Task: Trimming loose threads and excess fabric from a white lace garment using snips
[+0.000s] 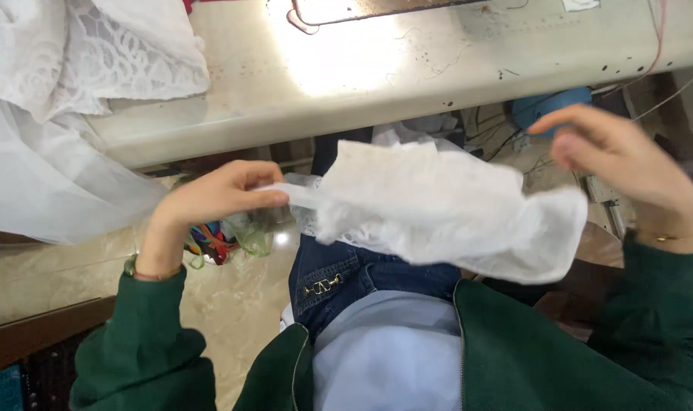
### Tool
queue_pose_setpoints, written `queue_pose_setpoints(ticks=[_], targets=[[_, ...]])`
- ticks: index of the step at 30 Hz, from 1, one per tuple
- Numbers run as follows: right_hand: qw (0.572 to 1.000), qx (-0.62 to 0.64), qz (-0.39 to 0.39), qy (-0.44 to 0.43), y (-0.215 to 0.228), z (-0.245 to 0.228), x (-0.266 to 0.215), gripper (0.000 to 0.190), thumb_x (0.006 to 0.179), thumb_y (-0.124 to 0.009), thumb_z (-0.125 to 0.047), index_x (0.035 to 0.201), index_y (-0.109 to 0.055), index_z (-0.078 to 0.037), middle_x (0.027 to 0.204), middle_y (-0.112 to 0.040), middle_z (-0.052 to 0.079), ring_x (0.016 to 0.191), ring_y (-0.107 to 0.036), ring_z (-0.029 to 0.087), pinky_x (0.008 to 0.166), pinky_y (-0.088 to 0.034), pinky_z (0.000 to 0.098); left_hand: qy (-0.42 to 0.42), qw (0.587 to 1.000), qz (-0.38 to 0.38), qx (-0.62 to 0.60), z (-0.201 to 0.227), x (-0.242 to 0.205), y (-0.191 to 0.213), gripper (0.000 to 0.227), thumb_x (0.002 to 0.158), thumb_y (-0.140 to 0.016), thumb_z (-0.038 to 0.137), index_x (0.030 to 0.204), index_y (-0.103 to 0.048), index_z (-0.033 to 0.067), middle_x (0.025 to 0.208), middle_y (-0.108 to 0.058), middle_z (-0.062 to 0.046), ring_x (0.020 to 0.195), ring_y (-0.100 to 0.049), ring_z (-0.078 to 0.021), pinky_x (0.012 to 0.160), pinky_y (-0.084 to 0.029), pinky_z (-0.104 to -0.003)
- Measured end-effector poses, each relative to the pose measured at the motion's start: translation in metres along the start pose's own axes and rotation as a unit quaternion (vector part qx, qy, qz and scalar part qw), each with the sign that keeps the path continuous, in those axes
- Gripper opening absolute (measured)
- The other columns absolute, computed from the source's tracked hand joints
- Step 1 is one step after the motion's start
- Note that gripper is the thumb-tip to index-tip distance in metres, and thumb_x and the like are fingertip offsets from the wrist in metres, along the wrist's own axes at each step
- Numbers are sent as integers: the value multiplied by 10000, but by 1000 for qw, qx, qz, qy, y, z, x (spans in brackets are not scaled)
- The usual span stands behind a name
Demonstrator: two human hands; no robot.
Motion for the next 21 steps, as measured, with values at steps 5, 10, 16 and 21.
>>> queue_pose_setpoints(ticks=[5, 10, 16, 21], targets=[[984, -55, -156, 61, -62, -26, 10, 444, 995, -450, -284, 1403, -620, -236, 996, -563, -23, 820, -488, 127, 713, -385, 325, -38, 949, 313, 26, -14, -25, 8, 140, 987, -671, 238, 894, -651, 135, 782, -583, 41, 708, -463, -89, 657, -362, -258], [947, -37, -230, 223, -111, -57, 15, 433, 1021, -443, -276, 1433, -561, -222, 577, -512, -56, 388, -405, 65, 338, -348, 199, -152, 861, 484, -8, -46, -48, 11, 191, 1097, -605, 235, 938, -574, 133, 810, -477, 58, 765, -398, -76, 720, -329, -262], [853, 73, -473, 210, -180, -91, -23, 558, 998, -516, -350, 1521, -510, -156, 849, -764, 128, 686, -640, 185, 652, -573, 355, -190, 692, 677, 167, -78, -103, 21, 160, 1168, -614, 136, 1070, -634, 12, 957, -539, -140, 929, -519, -352, 921, -387, -413], [904, 129, -371, 170, -167, -75, 10, 552, 951, -552, -326, 1444, -586, -83, 708, -696, 64, 655, -615, 161, 643, -532, 333, -164, 722, 667, 83, -106, -111, 10, 95, 1132, -622, 67, 1057, -614, 9, 1052, -553, -159, 1025, -525, -321, 972, -364, -403]])
Point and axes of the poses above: each hand's wrist, its own x-axis towards the middle knuckle, its own y-axis out of the back of the hand, z = x × y, the point moved 6 cm from there along x, towards the middle knuckle
